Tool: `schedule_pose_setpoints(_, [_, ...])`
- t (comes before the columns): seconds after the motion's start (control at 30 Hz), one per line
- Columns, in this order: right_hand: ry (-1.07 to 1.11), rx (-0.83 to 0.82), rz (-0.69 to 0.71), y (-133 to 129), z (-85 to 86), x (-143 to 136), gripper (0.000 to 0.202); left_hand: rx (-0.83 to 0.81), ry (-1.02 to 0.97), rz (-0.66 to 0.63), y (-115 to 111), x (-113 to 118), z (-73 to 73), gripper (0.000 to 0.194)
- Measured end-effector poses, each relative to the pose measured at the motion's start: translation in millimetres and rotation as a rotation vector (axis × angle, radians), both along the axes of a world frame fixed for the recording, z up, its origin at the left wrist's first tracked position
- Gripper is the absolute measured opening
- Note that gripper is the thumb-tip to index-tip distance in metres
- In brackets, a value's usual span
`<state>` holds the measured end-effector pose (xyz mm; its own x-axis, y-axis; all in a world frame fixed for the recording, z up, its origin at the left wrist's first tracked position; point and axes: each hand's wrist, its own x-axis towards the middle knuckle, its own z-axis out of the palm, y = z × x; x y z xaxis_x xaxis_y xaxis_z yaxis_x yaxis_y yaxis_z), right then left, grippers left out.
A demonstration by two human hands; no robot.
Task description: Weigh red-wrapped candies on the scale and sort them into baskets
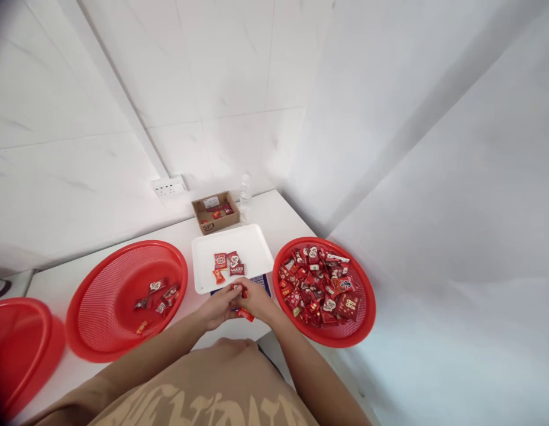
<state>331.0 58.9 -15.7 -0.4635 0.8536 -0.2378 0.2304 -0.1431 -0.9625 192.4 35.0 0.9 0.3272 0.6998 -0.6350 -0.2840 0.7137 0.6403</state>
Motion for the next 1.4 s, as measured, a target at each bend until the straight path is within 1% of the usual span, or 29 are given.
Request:
schedule_pose_setpoints(0.03, [-0.005,0.002,0.023,-3,-1.5,-6,0.04,-0.038,0.003,0.045,-2,-2,-5.3,0.024])
schedule_pose_setpoints(0.1, [-0.03,-0.008,0.021,-7,-6.9,-11,0.041,-0.1,0.008,0.127,-6,-10,-15.1,0.017])
schedule_pose_setpoints(0.13, [-0.041,-0.025,0.003,-8,-9.9,-12,0.041,-0.124,-0.004,0.153,-8,-15,-18.6,0.017])
schedule_pose_setpoints(0.2, [-0.053,-0.065,-0.078,-7,-14.9,-11,0.037,-0.165,-0.033,0.187,-11,-24,-22.2,0.02])
schedule_pose_setpoints(0.27, [-0.072,-0.07,-0.186,-6,-17.6,-12,0.033,-0.194,-0.059,0.194,-13,-29,-21.3,0.024])
schedule_pose_setpoints(0.37, [-0.148,0.05,-0.303,-2,-17.8,-19,0.027,-0.176,-0.105,0.149,-16,-25,-15.6,0.031])
schedule_pose_setpoints(0.43, [-0.201,0.15,-0.327,0,-17.4,-25,0.026,-0.12,-0.11,0.134,-16,-20,-12.8,0.035])
schedule_pose_setpoints(0.5, [-0.207,0.19,-0.322,3,-17.3,-31,0.026,-0.075,-0.076,0.17,-16,-16,-13.0,0.036])
schedule_pose_setpoints(0.57, [-0.147,0.141,-0.321,5,-17.7,-36,0.027,-0.071,-0.026,0.259,-12,-17,-15.9,0.032])
schedule_pose_setpoints(0.6, [-0.098,0.076,-0.332,7,-18.0,-38,0.028,-0.083,-0.006,0.307,-8,-20,-17.9,0.029])
schedule_pose_setpoints(0.67, [0.011,-0.103,-0.368,9,-18.7,-40,0.03,-0.093,0.03,0.383,2,-26,-21.7,0.023])
schedule_pose_setpoints(0.73, [0.087,-0.262,-0.408,12,-19.6,-41,0.033,-0.061,0.075,0.419,15,-33,-24.0,0.019])
schedule_pose_setpoints(0.77, [0.108,-0.307,-0.424,13,-20.2,-41,0.033,-0.035,0.097,0.426,21,-35,-24.4,0.018])
schedule_pose_setpoints(0.83, [0.129,-0.331,-0.448,14,-22.0,-40,0.035,0.008,0.142,0.438,34,-39,-23.9,0.016])
schedule_pose_setpoints(0.9, [0.124,-0.315,-0.458,14,-25.2,-37,0.037,0.035,0.18,0.463,42,-41,-22.5,0.018])
schedule_pose_setpoints(0.97, [0.102,-0.295,-0.461,15,-29.9,-32,0.041,0.062,0.222,0.504,43,-43,-21.0,0.02])
schedule_pose_setpoints(1.03, [0.082,-0.286,-0.475,15,-35.7,-25,0.043,0.073,0.252,0.533,38,-46,-19.9,0.016])
schedule_pose_setpoints(1.13, [0.079,-0.286,-0.493,14,-43.7,-14,0.048,0.039,0.255,0.515,22,-52,-19.6,0.008])
schedule_pose_setpoints(1.2, [0.088,-0.296,-0.495,12,-46.9,-9,0.052,0.01,0.228,0.452,9,-56,-20.2,0.007])
schedule_pose_setpoints(1.3, [0.136,-0.361,-0.503,9,-46.0,-9,0.055,-0.015,0.194,0.343,-11,-61,-21.6,0.015])
schedule_pose_setpoints(1.4, [0.184,-0.422,-0.488,7,-37.7,-14,0.052,-0.002,0.199,0.209,-26,-63,-22.8,0.029])
